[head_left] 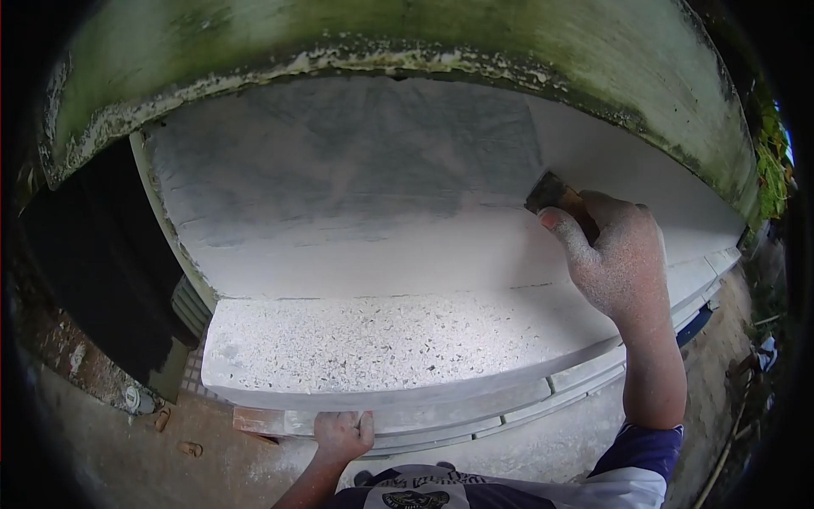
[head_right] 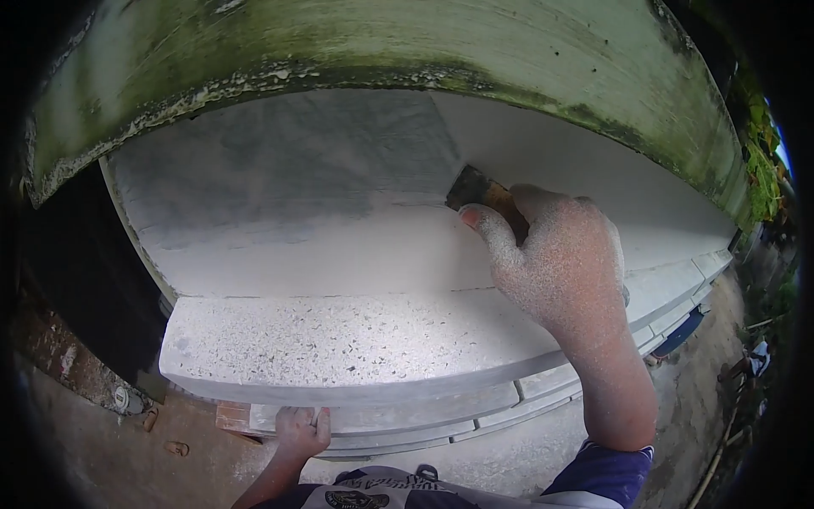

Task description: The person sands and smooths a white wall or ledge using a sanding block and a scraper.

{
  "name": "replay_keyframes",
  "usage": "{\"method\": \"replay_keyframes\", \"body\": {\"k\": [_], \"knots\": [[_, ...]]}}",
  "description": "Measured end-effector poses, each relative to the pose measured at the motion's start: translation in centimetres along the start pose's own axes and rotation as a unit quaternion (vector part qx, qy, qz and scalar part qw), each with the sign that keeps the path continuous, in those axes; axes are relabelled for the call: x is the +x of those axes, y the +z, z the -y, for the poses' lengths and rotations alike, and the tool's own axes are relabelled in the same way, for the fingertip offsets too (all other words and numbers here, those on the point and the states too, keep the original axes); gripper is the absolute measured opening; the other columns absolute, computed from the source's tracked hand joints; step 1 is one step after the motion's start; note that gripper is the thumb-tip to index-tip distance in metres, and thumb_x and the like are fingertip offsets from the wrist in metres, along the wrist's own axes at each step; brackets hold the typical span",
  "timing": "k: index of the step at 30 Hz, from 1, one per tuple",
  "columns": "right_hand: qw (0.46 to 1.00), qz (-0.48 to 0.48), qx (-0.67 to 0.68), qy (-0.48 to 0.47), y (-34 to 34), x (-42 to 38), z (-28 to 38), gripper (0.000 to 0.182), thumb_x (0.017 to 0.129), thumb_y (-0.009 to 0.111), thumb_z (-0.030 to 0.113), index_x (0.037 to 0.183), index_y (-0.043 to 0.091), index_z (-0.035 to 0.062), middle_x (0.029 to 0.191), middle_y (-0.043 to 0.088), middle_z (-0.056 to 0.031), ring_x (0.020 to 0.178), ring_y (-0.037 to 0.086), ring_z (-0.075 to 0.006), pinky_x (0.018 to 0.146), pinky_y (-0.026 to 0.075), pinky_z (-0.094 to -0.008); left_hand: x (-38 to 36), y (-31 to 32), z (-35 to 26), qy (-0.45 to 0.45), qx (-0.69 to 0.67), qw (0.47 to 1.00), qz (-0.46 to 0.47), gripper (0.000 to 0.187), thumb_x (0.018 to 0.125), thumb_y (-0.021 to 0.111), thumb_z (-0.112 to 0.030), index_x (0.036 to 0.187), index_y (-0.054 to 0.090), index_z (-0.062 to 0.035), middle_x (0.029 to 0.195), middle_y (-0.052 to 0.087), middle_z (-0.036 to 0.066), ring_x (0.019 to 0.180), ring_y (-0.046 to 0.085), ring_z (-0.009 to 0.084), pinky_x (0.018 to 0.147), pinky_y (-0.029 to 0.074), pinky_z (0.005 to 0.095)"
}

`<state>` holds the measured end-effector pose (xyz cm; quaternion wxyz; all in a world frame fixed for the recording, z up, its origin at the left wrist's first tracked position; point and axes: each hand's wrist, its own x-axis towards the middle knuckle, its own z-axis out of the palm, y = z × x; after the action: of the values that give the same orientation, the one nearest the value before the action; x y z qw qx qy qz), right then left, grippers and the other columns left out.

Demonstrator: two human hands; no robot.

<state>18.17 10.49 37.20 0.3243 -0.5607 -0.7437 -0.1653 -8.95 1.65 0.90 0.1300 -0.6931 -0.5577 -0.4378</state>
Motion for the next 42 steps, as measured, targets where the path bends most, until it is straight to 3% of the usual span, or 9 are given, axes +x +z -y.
{"method": "replay_keyframes", "body": {"k": [10, 14, 18, 19, 26, 29, 33, 36, 42], "knots": [[0.999, 0.026, -0.018, -0.008, -0.4, 0.1, -0.3, 0.05, 0.094, 0.06, 0.051, 0.079, 0.074, 0.0052, 0.065, 0.067, -0.0154, 0.066, 0.069, -0.0327, 0.069, 0.057, -0.044, -0.2, -0.2, -0.4, -0.01, -0.013, 1.0, 0.003, 0.015, 0.078, 0.072, -0.011, 0.075, 0.059, -0.0042, 0.063, 0.059, 0.015, 0.054, 0.059, 0.0386, 0.053, 0.046, 0.0491], [0.999, 0.003, -0.009, -0.049, 0.5, 0.2, 2.3, 0.046, 0.093, 0.064, 0.047, 0.082, 0.075, 0.0033, 0.066, 0.068, -0.0155, 0.066, 0.07, -0.032, 0.069, 0.056, -0.0434, -0.6, 0.0, 0.0, -0.003, 0.002, 1.0, 0.028, 0.015, 0.078, 0.072, -0.011, 0.075, 0.059, -0.0042, 0.063, 0.059, 0.015, 0.053, 0.059, 0.038, 0.052, 0.046, 0.0484], [0.997, 0.064, -0.047, 0.009, -0.9, 0.0, 2.1, 0.048, 0.094, 0.061, 0.051, 0.084, 0.076, 0.0065, 0.066, 0.068, -0.0157, 0.065, 0.07, -0.0316, 0.068, 0.056, -0.0436, -0.4, -0.3, -0.3, -0.004, -0.011, 1.0, 0.019, 0.015, 0.078, 0.072, -0.011, 0.075, 0.059, -0.0037, 0.063, 0.059, 0.015, 0.052, 0.059, 0.038, 0.052, 0.046, 0.0479], [0.999, 0.018, -0.029, -0.026, -0.3, 0.1, 1.0, 0.047, 0.095, 0.06, 0.05, 0.085, 0.076, 0.0073, 0.066, 0.068, -0.0152, 0.065, 0.069, -0.032, 0.067, 0.056, -0.044, -0.4, -0.2, -0.3, 0.0, -0.009, 1.0, 0.015, 0.015, 0.078, 0.072, -0.011, 0.075, 0.059, -0.0037, 0.063, 0.059, 0.015, 0.051, 0.058, 0.0379, 0.052, 0.046, 0.0477], [0.994, 0.038, -0.032, -0.103, 1.4, -0.1, 5.4, 0.045, 0.095, 0.061, 0.047, 0.086, 0.076, 0.0049, 0.065, 0.068, -0.0152, 0.064, 0.071, -0.0328, 0.067, 0.057, -0.0444, 0.3, -0.6, -0.6, 0.001, -0.01, 1.0, 0.016, 0.016, 0.077, 0.072, -0.012, 0.074, 0.059, -0.0048, 0.061, 0.058, 0.015, 0.051, 0.058, 0.037, 0.05, 0.046, 0.0471], [0.996, 0.064, -0.054, -0.024, -0.2, -0.4, 4.3, 0.043, 0.094, 0.064, 0.046, 0.086, 0.076, 0.0051, 0.064, 0.068, -0.0141, 0.063, 0.07, -0.0317, 0.065, 0.056, -0.0429, -0.5, -0.1, 0.0, -0.026, 0.015, 0.999, 0.029, 0.008, 0.076, 0.071, -0.018, 0.077, 0.068, -0.0106, 0.07, 0.064, 0.009, 0.057, 0.062, 0.0322, 0.052, 0.049, 0.0442], [1.0, 0.012, 0.017, 0.001, 0.2, -0.3, 2.4, 0.035, 0.089, 0.07, 0.035, 0.087, 0.075, 0.0006, 0.067, 0.067, -0.0187, 0.061, 0.066, -0.0333, 0.063, 0.051, -0.0419, 0.0, 0.0, 0.1, 0.004, 0.005, 1.0, -0.011, 0.012, 0.076, 0.071, -0.017, 0.081, 0.068, -0.0079, 0.071, 0.064, 0.011, 0.056, 0.061, 0.0327, 0.053, 0.049, 0.0444], [0.998, 0.0, -0.064, -0.028, 0.5, -0.5, 3.3, 0.044, 0.093, 0.066, 0.047, 0.084, 0.075, 0.0048, 0.064, 0.067, -0.0154, 0.061, 0.069, -0.0315, 0.063, 0.055, -0.0431, -0.3, -0.3, -0.3, 0.01, 0.006, 1.0, 0.007, 0.016, 0.076, 0.071, -0.015, 0.086, 0.065, -0.0029, 0.07, 0.062, 0.014, 0.055, 0.06, 0.0345, 0.053, 0.047, 0.0459], [0.999, 0.004, -0.03, -0.008, 0.4, -0.6, 2.4, 0.049, 0.094, 0.064, 0.05, 0.081, 0.074, 0.0028, 0.062, 0.066, -0.0171, 0.061, 0.069, -0.0349, 0.063, 0.055, -0.0447, 0.8, -0.4, -0.4, 0.001, -0.002, 1.0, 0.016, 0.014, 0.077, 0.072, -0.012, 0.082, 0.062, -0.0034, 0.065, 0.06, 0.014, 0.053, 0.059, 0.0362, 0.051, 0.046, 0.0467]]}}
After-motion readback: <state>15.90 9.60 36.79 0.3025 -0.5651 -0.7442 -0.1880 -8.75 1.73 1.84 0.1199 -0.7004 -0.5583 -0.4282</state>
